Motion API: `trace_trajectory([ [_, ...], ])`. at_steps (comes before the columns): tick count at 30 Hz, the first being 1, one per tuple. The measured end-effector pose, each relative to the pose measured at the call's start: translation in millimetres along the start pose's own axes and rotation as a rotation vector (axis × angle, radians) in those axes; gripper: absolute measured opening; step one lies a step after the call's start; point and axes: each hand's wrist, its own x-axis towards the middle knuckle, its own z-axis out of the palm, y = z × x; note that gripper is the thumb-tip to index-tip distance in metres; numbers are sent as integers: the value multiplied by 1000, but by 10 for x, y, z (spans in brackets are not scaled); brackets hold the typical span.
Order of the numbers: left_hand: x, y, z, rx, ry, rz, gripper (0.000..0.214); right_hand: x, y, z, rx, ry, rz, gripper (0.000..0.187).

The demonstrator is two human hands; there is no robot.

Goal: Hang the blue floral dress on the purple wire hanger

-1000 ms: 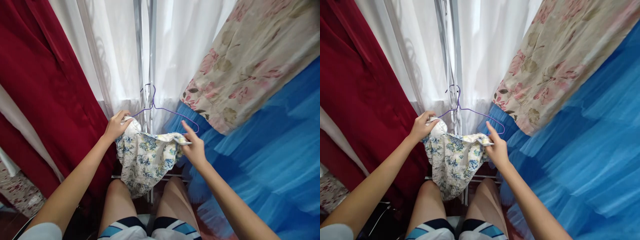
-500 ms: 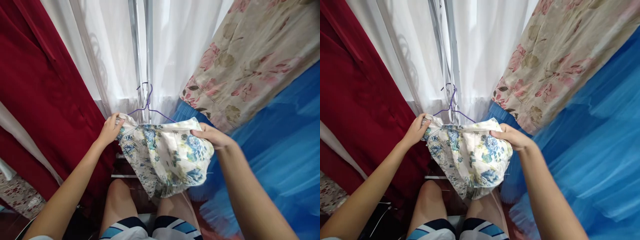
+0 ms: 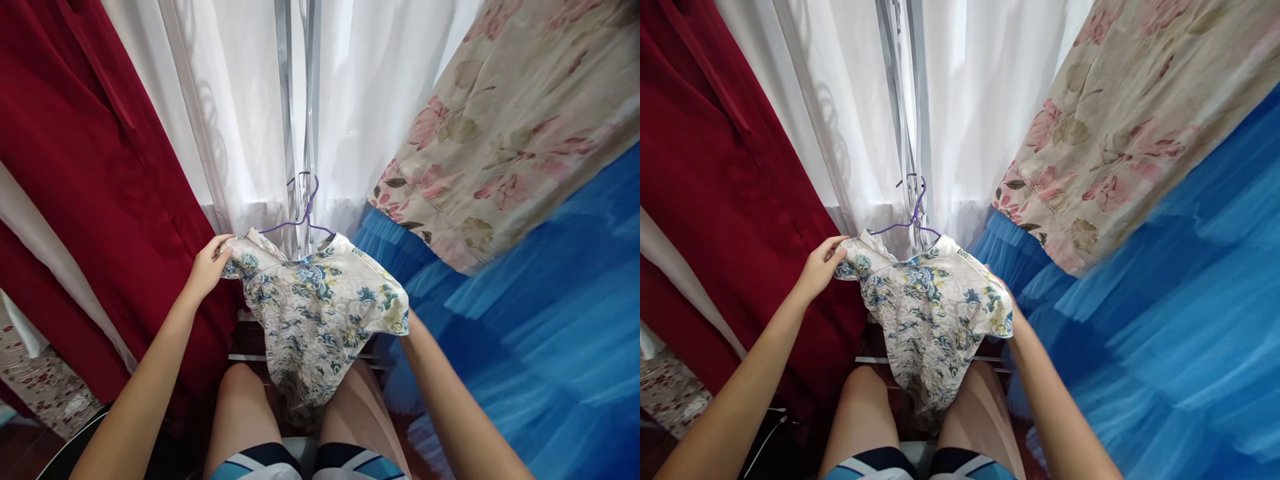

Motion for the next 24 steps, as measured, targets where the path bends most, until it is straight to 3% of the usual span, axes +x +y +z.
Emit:
trace_trajectory([
  [2,-86,-74,12,-101,5,-40,44,-90,-85,-162,79,-73,40,72],
  [6,-188,-12,146,-50,217,-32,44,-280,-412,-324,200,-260,140,52],
  [9,-159,211,168,22,340,37,42,-314,-611,-273,303,-135,191,39],
  [14,-140,717,19,194,403,261,47,-307,-736,-195,372,96,218,32],
  [18,-185,1007,9,365,279,386,64,-295,-769,-108,373,146,208,32],
  [21,-188,1110,113,394,161,399,73,-281,-744,-50,384,185,204,32],
  [24,-197,1159,245,406,75,404,82,-453,-661,-19,349,238,202,28],
])
